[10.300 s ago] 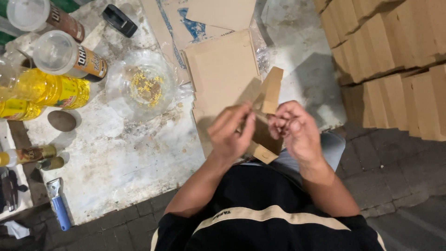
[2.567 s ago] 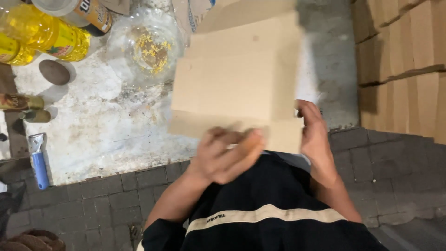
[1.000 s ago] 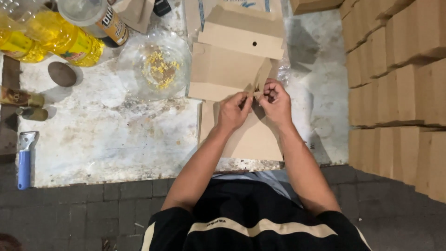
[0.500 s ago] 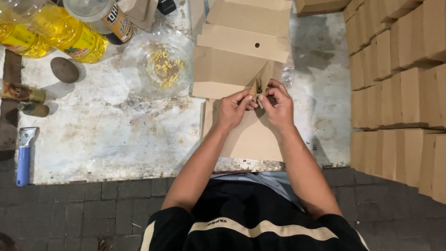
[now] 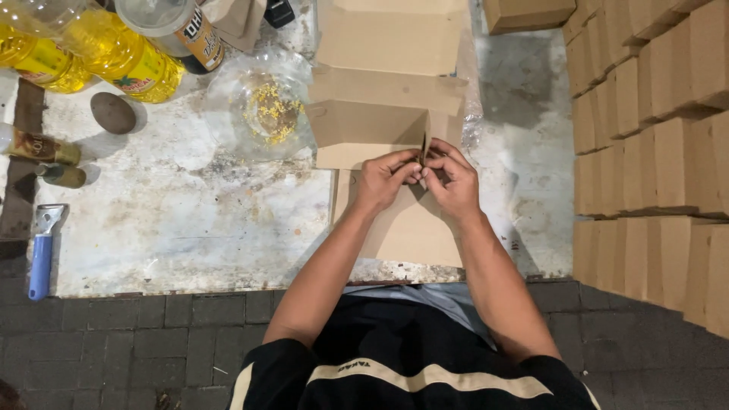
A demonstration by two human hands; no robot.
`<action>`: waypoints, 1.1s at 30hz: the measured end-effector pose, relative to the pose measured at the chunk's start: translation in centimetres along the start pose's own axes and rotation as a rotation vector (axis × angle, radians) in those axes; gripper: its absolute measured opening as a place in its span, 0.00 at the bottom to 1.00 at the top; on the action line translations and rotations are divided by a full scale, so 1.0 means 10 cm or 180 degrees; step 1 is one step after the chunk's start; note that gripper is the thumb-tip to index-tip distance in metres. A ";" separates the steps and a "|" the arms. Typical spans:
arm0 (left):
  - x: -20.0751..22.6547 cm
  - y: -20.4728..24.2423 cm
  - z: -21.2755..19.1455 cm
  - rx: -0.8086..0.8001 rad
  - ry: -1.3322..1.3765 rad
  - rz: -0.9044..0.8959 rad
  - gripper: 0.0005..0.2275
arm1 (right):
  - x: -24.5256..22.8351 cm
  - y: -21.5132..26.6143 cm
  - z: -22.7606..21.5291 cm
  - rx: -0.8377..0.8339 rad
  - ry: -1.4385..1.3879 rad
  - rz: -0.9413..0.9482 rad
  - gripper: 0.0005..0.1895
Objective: The person assembles small cardboard boxes by folding flat pieces along pre-scored lines and interlocking tabs. They repeatedly pick up flat pieces, fold them into box shapes, and place the finished boxes on a stack to the right.
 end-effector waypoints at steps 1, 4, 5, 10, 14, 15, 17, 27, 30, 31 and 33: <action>0.09 0.00 0.02 0.0004 -0.0002 0.0011 0.13 | 0.04 0.00 0.00 -0.0002 -0.0004 -0.0011 0.04; 0.20 0.03 0.06 -0.0364 -0.0497 0.0436 0.11 | 0.17 0.07 0.03 0.0176 0.0133 0.0065 0.10; 0.12 0.02 0.05 -0.0413 -0.0585 0.0479 0.12 | 0.24 0.09 0.06 0.0319 0.0540 -0.0005 0.11; 0.27 0.10 0.17 -0.0719 -0.1315 0.1153 0.18 | 0.43 0.10 -0.02 0.0813 0.1152 0.0159 0.11; 0.32 0.11 -0.01 0.0823 -0.2095 0.2204 0.16 | 0.81 0.14 -0.24 0.1408 0.1232 0.0598 0.09; 0.23 0.09 -0.13 0.1563 -0.2357 0.2235 0.22 | 0.85 0.18 -0.29 0.1555 0.1271 0.0788 0.08; 0.35 0.07 -0.14 0.1448 -0.2280 0.2116 0.21 | 0.74 0.17 -0.34 0.1591 0.1123 0.0752 0.06; 0.31 0.03 -0.17 0.0978 -0.1839 0.1104 0.05 | -0.09 0.10 -0.12 -0.0211 0.2017 -0.0838 0.29; 0.21 0.02 -0.15 0.0883 -0.1697 0.1035 0.05 | -0.04 0.13 -0.04 -0.0493 0.1849 -0.0546 0.25; 0.21 0.01 -0.15 0.0883 -0.1692 0.1035 0.05 | -0.02 0.12 -0.05 -0.0495 0.1853 -0.0546 0.25; 0.20 0.00 -0.17 0.0906 -0.1596 0.0979 0.06 | 0.00 0.14 -0.08 -0.0234 0.1961 -0.0584 0.12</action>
Point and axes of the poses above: each hand's wrist, its own y-axis away from the middle knuckle, its own z-axis out of the palm, x = y × z, the point moved 2 cm from there along -y, towards the middle knuckle, and after that the axes turned 9 degrees about y, right-handed, at the moved point
